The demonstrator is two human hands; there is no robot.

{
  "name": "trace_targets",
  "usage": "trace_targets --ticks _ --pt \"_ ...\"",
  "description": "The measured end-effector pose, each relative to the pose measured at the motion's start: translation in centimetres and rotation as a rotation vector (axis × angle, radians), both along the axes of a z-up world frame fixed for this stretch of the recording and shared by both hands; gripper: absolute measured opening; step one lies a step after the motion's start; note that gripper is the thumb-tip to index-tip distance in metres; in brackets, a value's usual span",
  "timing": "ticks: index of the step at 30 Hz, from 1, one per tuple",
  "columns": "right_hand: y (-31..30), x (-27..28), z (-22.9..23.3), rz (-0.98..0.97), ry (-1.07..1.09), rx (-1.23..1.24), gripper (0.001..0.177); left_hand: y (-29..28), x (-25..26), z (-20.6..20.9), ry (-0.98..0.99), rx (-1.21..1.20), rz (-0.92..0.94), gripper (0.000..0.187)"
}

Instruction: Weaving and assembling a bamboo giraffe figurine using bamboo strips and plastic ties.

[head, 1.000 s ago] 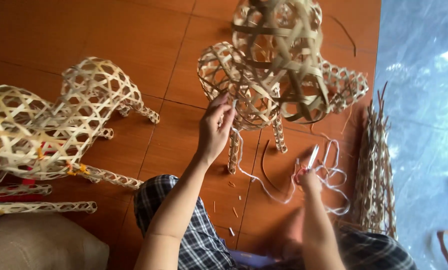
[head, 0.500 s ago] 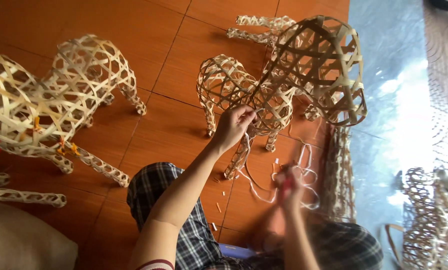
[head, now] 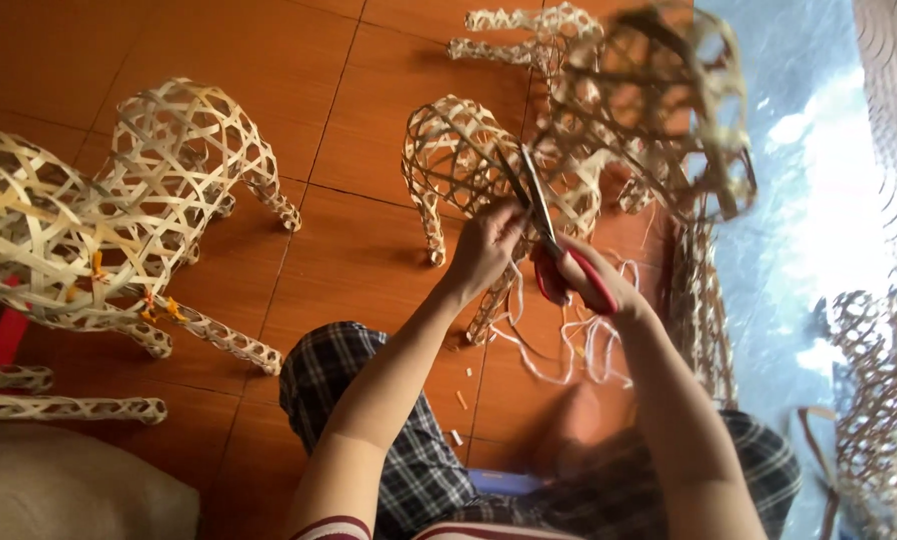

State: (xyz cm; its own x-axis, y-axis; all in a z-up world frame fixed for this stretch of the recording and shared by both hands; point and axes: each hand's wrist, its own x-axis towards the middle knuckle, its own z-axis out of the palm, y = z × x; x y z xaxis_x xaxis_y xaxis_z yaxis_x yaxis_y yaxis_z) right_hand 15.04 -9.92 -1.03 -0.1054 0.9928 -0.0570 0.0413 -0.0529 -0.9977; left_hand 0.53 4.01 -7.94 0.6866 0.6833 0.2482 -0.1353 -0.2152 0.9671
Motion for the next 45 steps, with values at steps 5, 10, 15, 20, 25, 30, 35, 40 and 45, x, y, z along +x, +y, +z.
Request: trace_targets --ticks 5,10,15,20,25,30,35,40,45 --pt "-2.2 -1.8 -4.6 -0.169 0.02 -0.111 0.05 0.9 -1.0 -0.5 0.113 0.0 -0.029 0.02" --pt "-8.7 -7.2 -15.8 -1.145 0.574 -0.34 0.034 1.3 -1.9 2.1 0.021 -0.193 -0.159 0.015" --pt "-15.4 0.5 -30.9 -1.064 -0.562 -0.669 0.039 0.9 -2.5 2.7 0.006 -0.109 -0.133 0.017" --pt "-10.2 1.1 -24.5 -0.943 -1.228 -0.237 0.024 1.0 -2.6 2.6 -0.091 -0.132 -0.154 0.016" --pt "-1.3 -9.0 -2.1 -0.688 -0.163 0.241 0.037 0.4 -2.9 3.3 -0.026 -0.154 -0.204 0.012" --pt "0.8 -10.8 -5.8 -0.859 0.472 0.021 0.024 0.7 -2.6 2.7 0.036 0.0 -0.142 0.008" --pt "-1.1 -10.0 -8.8 -1.013 0.361 0.195 0.009 0.9 -1.6 0.9 0.106 0.181 -0.016 0.018" --pt "-0.8 -8.8 -8.4 -1.014 -0.07 0.211 0.017 1.4 0.5 -1.4 0.189 0.36 0.243 0.016" --pt "0.6 -7.8 -7.1 -1.135 -0.334 0.148 0.02 1.3 1.1 -0.7 0.152 0.345 0.293 0.019"
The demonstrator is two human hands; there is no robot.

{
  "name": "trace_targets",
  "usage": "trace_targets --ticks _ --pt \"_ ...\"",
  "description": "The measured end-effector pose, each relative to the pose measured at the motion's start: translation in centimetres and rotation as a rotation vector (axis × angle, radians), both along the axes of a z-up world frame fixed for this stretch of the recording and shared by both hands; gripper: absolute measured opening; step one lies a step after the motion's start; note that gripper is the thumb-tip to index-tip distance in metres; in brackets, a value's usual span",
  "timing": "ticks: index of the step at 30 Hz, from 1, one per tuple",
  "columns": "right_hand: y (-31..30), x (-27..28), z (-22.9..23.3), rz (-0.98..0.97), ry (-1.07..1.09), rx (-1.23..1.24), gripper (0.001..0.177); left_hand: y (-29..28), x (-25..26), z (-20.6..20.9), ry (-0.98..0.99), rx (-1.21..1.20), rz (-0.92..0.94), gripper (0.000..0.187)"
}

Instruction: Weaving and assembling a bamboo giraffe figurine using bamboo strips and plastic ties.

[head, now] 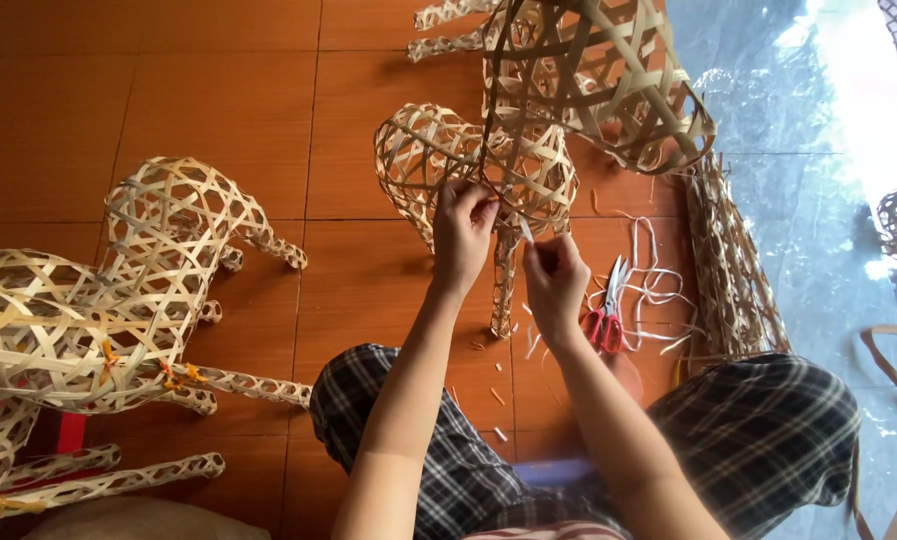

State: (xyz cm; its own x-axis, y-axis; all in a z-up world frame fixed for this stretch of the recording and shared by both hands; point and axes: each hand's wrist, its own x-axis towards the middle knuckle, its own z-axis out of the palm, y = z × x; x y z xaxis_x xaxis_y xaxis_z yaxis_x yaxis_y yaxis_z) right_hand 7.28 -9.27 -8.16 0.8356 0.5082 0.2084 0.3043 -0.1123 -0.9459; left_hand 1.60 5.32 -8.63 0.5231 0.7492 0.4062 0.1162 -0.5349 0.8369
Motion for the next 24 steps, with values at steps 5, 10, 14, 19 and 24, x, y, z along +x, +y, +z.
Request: trace_targets --ticks 5,10,14,19,24 --pt "1.4 0.5 2.7 -0.024 -0.493 0.013 0.005 -0.4 0.3 -0.4 -0.005 0.006 0.004 0.015" --pt "1.9 1.8 0.9 -0.044 -0.183 0.006 0.022 0.7 1.0 -3.8 -0.068 0.081 -0.047 0.015" --pt "2.2 2.6 1.4 -0.022 -0.25 -0.043 0.017 0.4 0.7 -3.6 0.029 -0.35 -0.275 0.02" --pt "1.8 4.1 3.8 0.192 0.186 -0.149 0.018 0.0 0.4 -2.7 -0.126 -0.397 -0.471 0.025" --pt "0.8 5.5 5.4 0.347 0.459 -0.229 0.018 -0.1 0.1 -2.4 -0.017 -0.411 -0.476 0.023"
